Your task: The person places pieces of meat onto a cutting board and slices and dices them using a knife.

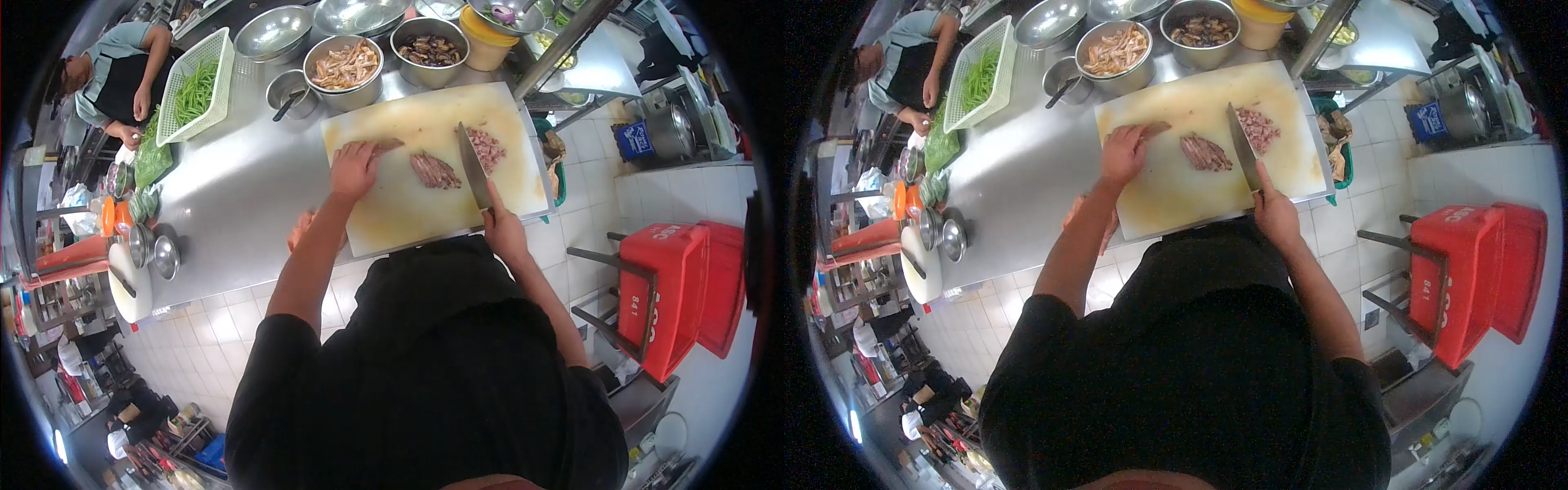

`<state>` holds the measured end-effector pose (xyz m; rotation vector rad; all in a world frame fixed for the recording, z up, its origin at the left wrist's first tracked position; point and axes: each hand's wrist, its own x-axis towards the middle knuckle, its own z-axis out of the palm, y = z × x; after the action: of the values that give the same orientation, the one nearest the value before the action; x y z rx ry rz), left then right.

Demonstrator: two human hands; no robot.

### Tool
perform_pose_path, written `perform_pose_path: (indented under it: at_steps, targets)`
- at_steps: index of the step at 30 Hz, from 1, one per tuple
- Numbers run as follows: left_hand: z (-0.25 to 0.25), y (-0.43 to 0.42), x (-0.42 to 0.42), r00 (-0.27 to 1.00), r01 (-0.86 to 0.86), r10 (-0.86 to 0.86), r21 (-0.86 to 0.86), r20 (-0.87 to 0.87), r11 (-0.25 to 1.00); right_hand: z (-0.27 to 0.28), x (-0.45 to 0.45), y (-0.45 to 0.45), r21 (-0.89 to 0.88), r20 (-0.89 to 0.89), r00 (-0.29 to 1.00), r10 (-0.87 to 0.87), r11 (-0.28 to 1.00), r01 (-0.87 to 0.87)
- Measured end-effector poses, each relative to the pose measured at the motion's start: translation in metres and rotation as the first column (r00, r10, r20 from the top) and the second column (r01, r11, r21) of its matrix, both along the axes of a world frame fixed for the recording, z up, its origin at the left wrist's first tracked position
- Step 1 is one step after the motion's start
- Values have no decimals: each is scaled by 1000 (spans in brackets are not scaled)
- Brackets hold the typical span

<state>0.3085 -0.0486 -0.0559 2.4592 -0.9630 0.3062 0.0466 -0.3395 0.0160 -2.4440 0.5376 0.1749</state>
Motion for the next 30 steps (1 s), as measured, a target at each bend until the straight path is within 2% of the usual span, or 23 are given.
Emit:
perform_pose_path:
  at_steps: [4, 7, 10, 13, 16, 19, 26, 30]
  targets:
    - [3, -6, 33, 996, -89, 89, 11, 17, 996, 0, 0, 4, -50, -14, 1000, 1, 999, -2]
    - [6, -16, 49, 994, -90, 87, 45, 72, 995, -1, 0, 6, -65, 10, 1000, -5, 998, 6]
    - [19, -31, 41, 990, 55, -51, -30, 130, 998, -1, 1, 9, -92, 7, 1000, -15, 996, 16]
    - [41, -45, -3, 971, 209, -202, -44, 126, 977, -2, 2, 13, -99, 12, 999, -33, 994, 34]
    - [23, -56, -32, 916, 399, -396, -43, 60, 916, -3, 2, 14, -107, -3, 999, -42, 993, 42]
    - [14, -56, -44, 882, 471, -471, -52, 9, 881, -2, 4, 12, -94, -12, 999, -33, 995, 31]
    - [13, -51, -51, 926, 371, -372, -30, -58, 928, -4, 6, -4, 15, 57, 998, 25, 1000, -26]
    - [13, -57, -59, 946, 320, -321, -24, -55, 947, 1, 9, -12, 20, 0, 998, 70, 997, -70]
